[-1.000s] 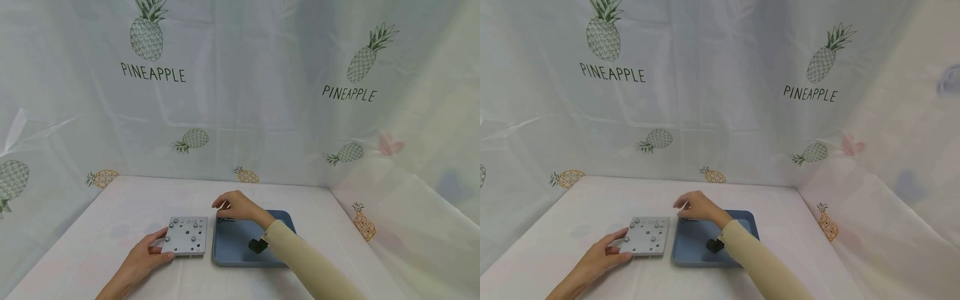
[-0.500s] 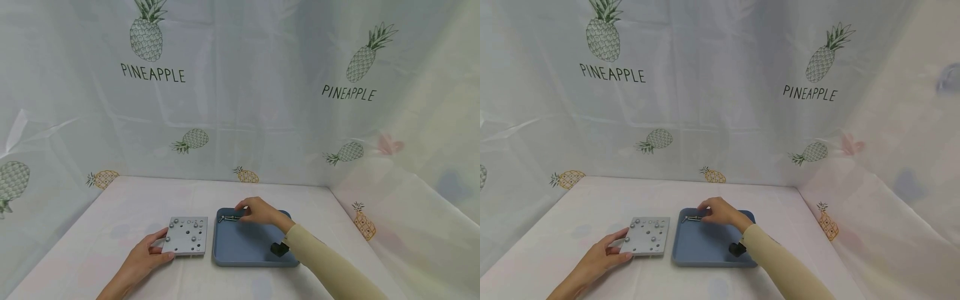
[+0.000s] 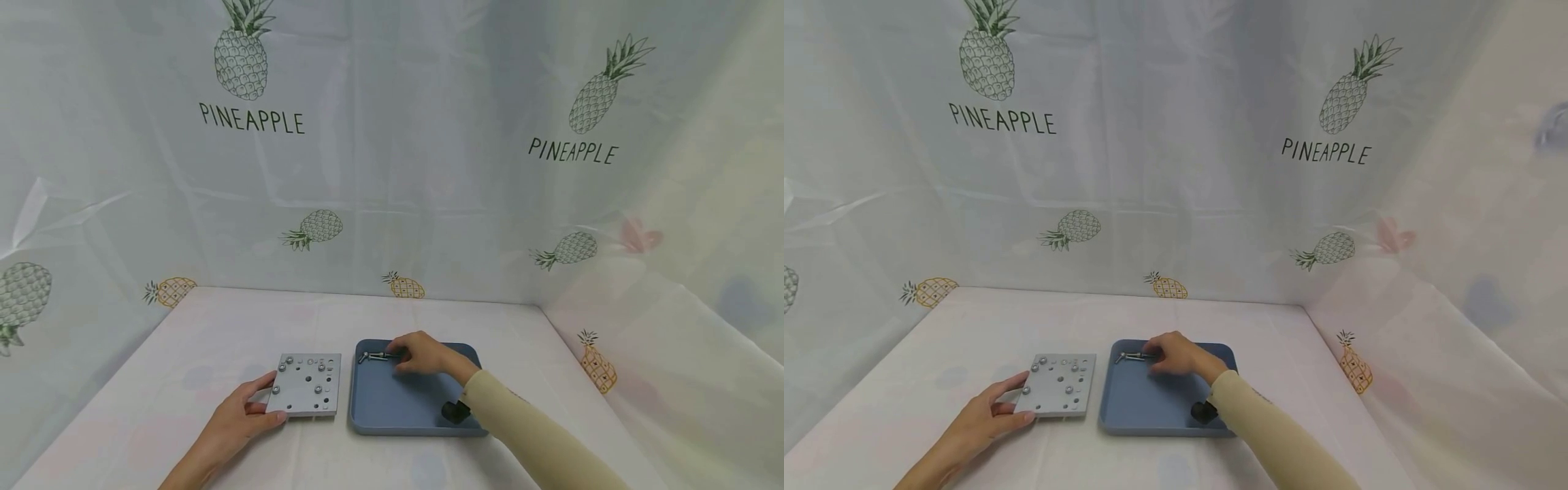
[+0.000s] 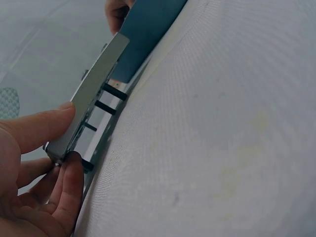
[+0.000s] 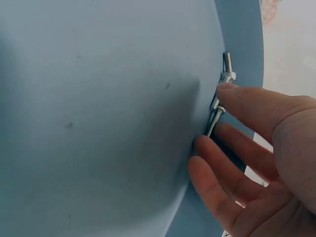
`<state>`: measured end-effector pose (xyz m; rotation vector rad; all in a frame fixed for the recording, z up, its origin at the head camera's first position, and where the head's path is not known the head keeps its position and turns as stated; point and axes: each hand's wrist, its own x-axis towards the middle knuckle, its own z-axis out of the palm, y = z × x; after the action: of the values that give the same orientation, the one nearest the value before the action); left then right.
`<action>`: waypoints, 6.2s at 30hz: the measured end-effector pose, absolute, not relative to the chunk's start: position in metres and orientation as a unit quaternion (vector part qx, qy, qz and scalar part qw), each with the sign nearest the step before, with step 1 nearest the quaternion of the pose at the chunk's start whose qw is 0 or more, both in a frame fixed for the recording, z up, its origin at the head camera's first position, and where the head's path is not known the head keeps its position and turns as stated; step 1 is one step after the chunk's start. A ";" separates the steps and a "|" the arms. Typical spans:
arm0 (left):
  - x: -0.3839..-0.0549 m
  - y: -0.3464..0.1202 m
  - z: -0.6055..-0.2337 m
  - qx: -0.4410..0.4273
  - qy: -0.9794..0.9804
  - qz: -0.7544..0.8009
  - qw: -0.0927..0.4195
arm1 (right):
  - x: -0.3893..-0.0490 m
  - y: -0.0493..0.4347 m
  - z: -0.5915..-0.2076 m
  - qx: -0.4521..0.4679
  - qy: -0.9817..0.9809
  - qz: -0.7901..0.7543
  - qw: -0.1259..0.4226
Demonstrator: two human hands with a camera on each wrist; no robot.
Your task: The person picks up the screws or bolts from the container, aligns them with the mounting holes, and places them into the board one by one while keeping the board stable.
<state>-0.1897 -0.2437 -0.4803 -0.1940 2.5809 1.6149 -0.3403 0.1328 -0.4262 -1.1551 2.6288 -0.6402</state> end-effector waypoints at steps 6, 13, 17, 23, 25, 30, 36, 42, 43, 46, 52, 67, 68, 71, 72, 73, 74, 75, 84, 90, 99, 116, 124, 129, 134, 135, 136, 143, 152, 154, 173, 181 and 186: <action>-0.189 -0.244 -0.482 -0.062 0.844 0.532 0.043 | -0.337 0.129 -0.426 -0.385 0.897 -0.195 0.096; -0.189 -0.243 -0.482 -0.060 0.842 0.534 0.043 | -0.334 0.126 -0.428 -0.374 0.905 -0.183 0.086; -0.188 -0.243 -0.482 -0.060 0.843 0.533 0.043 | -0.334 0.125 -0.430 -0.370 0.907 -0.185 0.081; -0.189 -0.243 -0.482 -0.061 0.844 0.531 0.041 | -0.334 0.123 -0.432 -0.369 0.907 -0.185 0.079; -0.189 -0.243 -0.482 -0.061 0.844 0.531 0.041 | -0.334 0.122 -0.432 -0.372 0.906 -0.186 0.076; -0.190 -0.243 -0.483 -0.063 0.845 0.529 0.039 | -0.335 0.122 -0.432 -0.372 0.908 -0.180 0.072; -0.190 -0.243 -0.482 -0.063 0.844 0.531 0.040 | -0.338 0.123 -0.431 -0.382 0.904 -0.183 0.064; -0.189 -0.243 -0.482 -0.060 0.844 0.532 0.039 | -0.338 0.126 -0.430 -0.387 0.898 -0.200 0.059; -0.189 -0.243 -0.482 -0.060 0.843 0.532 0.039 | -0.339 0.126 -0.430 -0.388 0.897 -0.202 0.057; -0.189 -0.242 -0.482 -0.059 0.843 0.534 0.039 | -0.340 0.128 -0.430 -0.391 0.895 -0.207 0.056; -0.189 -0.243 -0.482 -0.061 0.844 0.532 0.040 | -0.343 0.129 -0.430 -0.387 0.893 -0.224 0.054; -0.189 -0.245 -0.482 -0.065 0.844 0.530 0.043 | -0.344 0.123 -0.428 -0.352 0.881 -0.313 0.051; -0.189 -0.244 -0.482 -0.064 0.845 0.529 0.043 | -0.344 0.123 -0.429 -0.351 0.879 -0.318 0.050; -0.189 -0.244 -0.481 -0.066 0.845 0.529 0.043 | -0.343 0.121 -0.430 -0.353 0.875 -0.328 0.043; -0.188 -0.244 -0.481 -0.067 0.845 0.529 0.044 | -0.343 0.120 -0.430 -0.354 0.874 -0.330 0.042; -0.188 -0.244 -0.481 -0.068 0.845 0.529 0.044 | -0.342 0.119 -0.429 -0.355 0.872 -0.333 0.041; -0.188 -0.244 -0.481 -0.069 0.845 0.528 0.044 | -0.342 0.118 -0.429 -0.355 0.871 -0.337 0.040; -0.188 -0.243 -0.482 -0.070 0.845 0.528 0.044 | -0.341 0.117 -0.428 -0.356 0.870 -0.339 0.038; -0.190 -0.243 -0.481 -0.065 0.845 0.528 0.045 | -0.340 0.105 -0.424 -0.356 0.865 -0.354 0.023; -0.191 -0.242 -0.481 -0.072 0.850 0.520 0.045 | -0.338 0.093 -0.423 -0.351 0.862 -0.366 0.022; -0.190 -0.242 -0.480 -0.069 0.850 0.521 0.044 | -0.335 0.071 -0.418 -0.353 0.854 -0.381 0.017; -0.189 -0.243 -0.482 -0.069 0.847 0.525 0.040 | -0.331 0.035 -0.418 -0.346 0.850 -0.396 0.031; -0.190 -0.243 -0.482 -0.070 0.849 0.523 0.037 | -0.334 0.028 -0.423 -0.353 0.848 -0.394 0.038; -0.191 -0.242 -0.482 -0.072 0.850 0.521 0.040 | -0.334 0.026 -0.426 -0.347 0.848 -0.398 0.045; -0.191 -0.242 -0.482 -0.073 0.850 0.520 0.041 | -0.332 0.024 -0.427 -0.340 0.851 -0.396 0.054; -0.191 -0.243 -0.482 -0.073 0.850 0.520 0.041 | -0.332 0.023 -0.427 -0.340 0.852 -0.395 0.055; -0.191 -0.243 -0.482 -0.072 0.850 0.520 0.040 | -0.332 0.023 -0.427 -0.341 0.852 -0.394 0.056; -0.192 -0.243 -0.482 -0.072 0.853 0.515 0.040 | -0.331 0.023 -0.428 -0.347 0.851 -0.391 0.057; -0.192 -0.243 -0.483 -0.068 0.852 0.517 0.037 | -0.333 0.021 -0.435 -0.349 0.850 -0.390 0.061; -0.192 -0.243 -0.483 -0.066 0.851 0.520 0.037 | -0.333 0.020 -0.435 -0.348 0.850 -0.390 0.062; -0.190 -0.243 -0.482 -0.069 0.846 0.528 0.039 | -0.330 0.023 -0.433 -0.367 0.847 -0.378 0.065; -0.190 -0.243 -0.481 -0.063 0.850 0.522 0.036 | -0.330 0.044 -0.415 -0.363 0.853 -0.371 0.048; -0.189 -0.243 -0.480 -0.058 0.849 0.523 0.035 | -0.333 0.065 -0.407 -0.363 0.859 -0.358 0.044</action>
<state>-0.1893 -0.2434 -0.4804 -0.1783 2.6110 1.6087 -0.3331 0.0654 -0.4069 -1.1108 2.6255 -1.0946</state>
